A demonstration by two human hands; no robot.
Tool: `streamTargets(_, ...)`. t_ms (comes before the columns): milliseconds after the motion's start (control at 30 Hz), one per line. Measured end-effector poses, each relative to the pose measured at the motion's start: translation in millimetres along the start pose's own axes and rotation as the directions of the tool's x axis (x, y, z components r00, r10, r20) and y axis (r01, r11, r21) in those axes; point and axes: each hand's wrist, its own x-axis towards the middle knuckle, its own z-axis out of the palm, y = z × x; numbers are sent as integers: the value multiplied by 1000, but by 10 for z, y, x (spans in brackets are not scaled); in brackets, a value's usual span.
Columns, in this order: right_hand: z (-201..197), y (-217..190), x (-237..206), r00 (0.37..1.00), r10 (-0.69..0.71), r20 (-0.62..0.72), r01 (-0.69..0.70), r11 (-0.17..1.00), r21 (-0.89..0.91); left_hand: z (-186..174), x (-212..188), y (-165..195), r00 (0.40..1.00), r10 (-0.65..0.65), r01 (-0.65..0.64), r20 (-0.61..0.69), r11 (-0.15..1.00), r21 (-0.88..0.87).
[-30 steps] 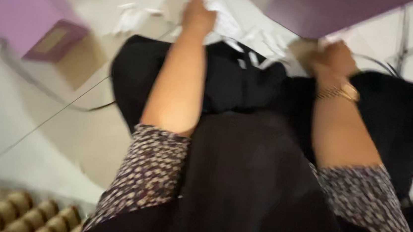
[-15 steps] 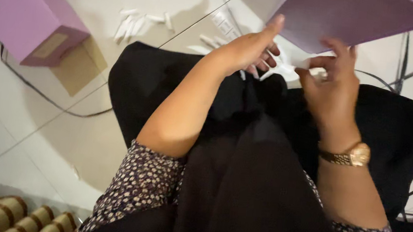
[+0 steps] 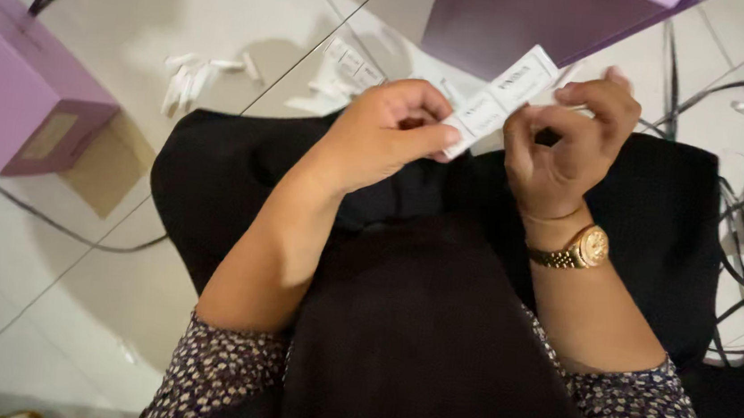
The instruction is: The person sits on the floor and peels white size labels from a backing sheet, then presses the labels onto pink shoe boxes and stacks the labeled boxes. They then gather loose black elastic straps from the floor and bundle the straps together by hand.
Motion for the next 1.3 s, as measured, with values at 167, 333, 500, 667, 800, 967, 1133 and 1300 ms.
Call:
streamTargets(167,70,-117,-20,867,413,278,-488,596,637,0,23,6,988,90,-108,-126,983,-148)
streamTargets(333,217,-132,13,673,580,459,-701,303,646,45,24,-14,997,52,-52,-59,999,4)
streamTargets(500,62,-70,96,647,441,622,-762,358,539,-91,7,21,982,173,-177,-77,983,-47)
streamTargets(667,-22,-57,155,593,414,690,-769,545,334,-120,0,8,984,125,-118,-124,991,68)
streamTargets(800,15,-72,192,614,400,681,-778,453,435,-87,32,4,971,88,-93,-220,996,-10)
streamTargets(967,40,-77,192,577,526,625,-794,184,579,-75,61,1,978,81,-89,-195,996,-33)
streamTargets(1133,-19,-19,174,622,590,515,-736,213,643,-116,48,-11,986,49,-63,-161,995,-83)
streamTargets(1300,-61,16,155,682,576,451,-683,280,675,-173,12,23,998,19,-21,-60,999,-27)
